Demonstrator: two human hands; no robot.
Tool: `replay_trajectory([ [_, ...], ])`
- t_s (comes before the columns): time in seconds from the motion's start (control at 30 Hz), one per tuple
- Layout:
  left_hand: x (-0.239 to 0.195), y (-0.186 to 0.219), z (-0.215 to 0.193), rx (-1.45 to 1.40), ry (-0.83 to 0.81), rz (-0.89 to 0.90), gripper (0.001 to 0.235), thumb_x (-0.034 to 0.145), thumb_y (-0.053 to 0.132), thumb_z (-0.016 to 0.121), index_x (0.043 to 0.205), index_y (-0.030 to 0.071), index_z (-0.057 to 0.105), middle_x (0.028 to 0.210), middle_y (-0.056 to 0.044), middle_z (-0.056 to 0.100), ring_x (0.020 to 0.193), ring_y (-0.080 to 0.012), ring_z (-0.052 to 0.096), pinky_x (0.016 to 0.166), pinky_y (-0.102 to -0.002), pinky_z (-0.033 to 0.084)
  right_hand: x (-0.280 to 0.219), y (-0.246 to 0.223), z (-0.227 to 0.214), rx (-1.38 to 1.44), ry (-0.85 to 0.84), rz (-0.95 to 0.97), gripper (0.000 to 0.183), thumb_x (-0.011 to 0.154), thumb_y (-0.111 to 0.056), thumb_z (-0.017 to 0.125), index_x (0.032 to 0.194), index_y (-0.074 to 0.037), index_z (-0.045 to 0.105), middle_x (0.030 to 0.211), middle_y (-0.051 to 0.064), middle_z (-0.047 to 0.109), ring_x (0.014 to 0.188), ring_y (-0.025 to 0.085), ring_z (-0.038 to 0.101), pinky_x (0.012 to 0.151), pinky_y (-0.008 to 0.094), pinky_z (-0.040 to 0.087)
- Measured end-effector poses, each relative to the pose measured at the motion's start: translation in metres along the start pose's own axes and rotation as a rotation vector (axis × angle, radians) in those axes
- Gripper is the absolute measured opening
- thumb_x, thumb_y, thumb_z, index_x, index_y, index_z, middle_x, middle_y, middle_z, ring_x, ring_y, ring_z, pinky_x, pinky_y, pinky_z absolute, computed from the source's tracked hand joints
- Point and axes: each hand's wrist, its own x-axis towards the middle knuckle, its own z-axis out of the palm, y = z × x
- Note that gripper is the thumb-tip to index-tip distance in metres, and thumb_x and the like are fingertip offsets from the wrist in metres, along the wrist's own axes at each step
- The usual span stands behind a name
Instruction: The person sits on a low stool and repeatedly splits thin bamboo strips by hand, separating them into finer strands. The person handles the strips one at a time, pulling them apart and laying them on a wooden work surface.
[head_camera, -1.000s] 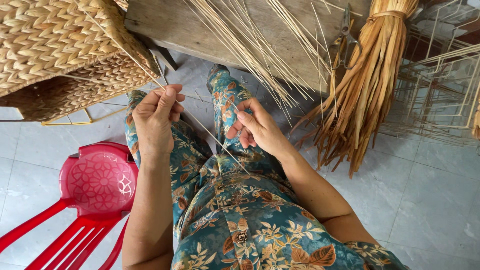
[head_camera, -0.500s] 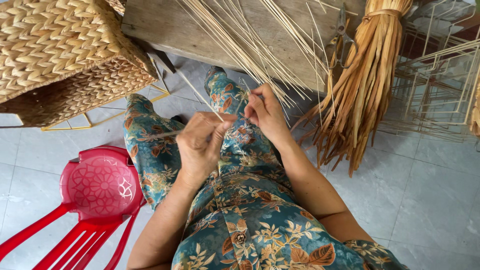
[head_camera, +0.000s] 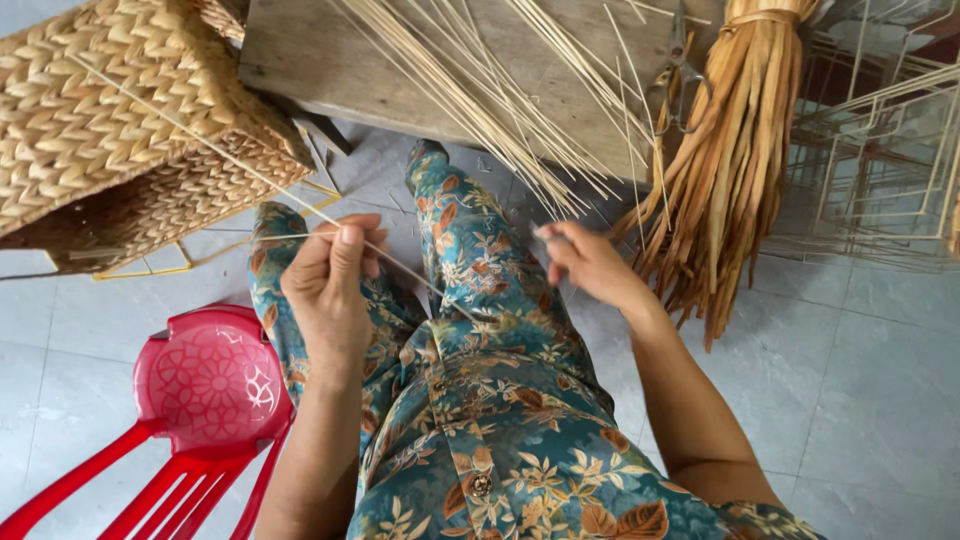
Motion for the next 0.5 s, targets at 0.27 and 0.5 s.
replay_trajectory([
  [0.27, 0.008, -0.025, -0.006, -0.073, -0.003, -0.166, 0.025, 0.108, 0.02, 0.062, 0.11, -0.004, 0.071, 0.095, -0.008, 0.073, 0.074, -0.0087, 0.06, 0.065, -0.022, 0.045, 0.007, 0.057, -0.068, -0.363, 0.783, 0.063, 0.022, 0.096, -0.025, 0.075, 0.107, -0.007, 0.076, 0.083, 0.012, 0.074, 0.073, 0.024, 0.071, 0.07, 0.037, 0.055],
  [0.5, 0.006, -0.029, -0.011, -0.079, 0.0, -0.195, 0.024, 0.107, 0.019, 0.064, 0.113, -0.003, 0.071, 0.094, -0.008, 0.072, 0.076, -0.0085, 0.061, 0.066, -0.022, 0.045, 0.031, 0.08, -0.069, -0.591, 0.823, 0.264, 0.029, 0.09, -0.031, 0.08, 0.095, -0.004, 0.072, 0.087, 0.019, 0.074, 0.085, 0.042, 0.07, 0.076, 0.052, 0.055],
])
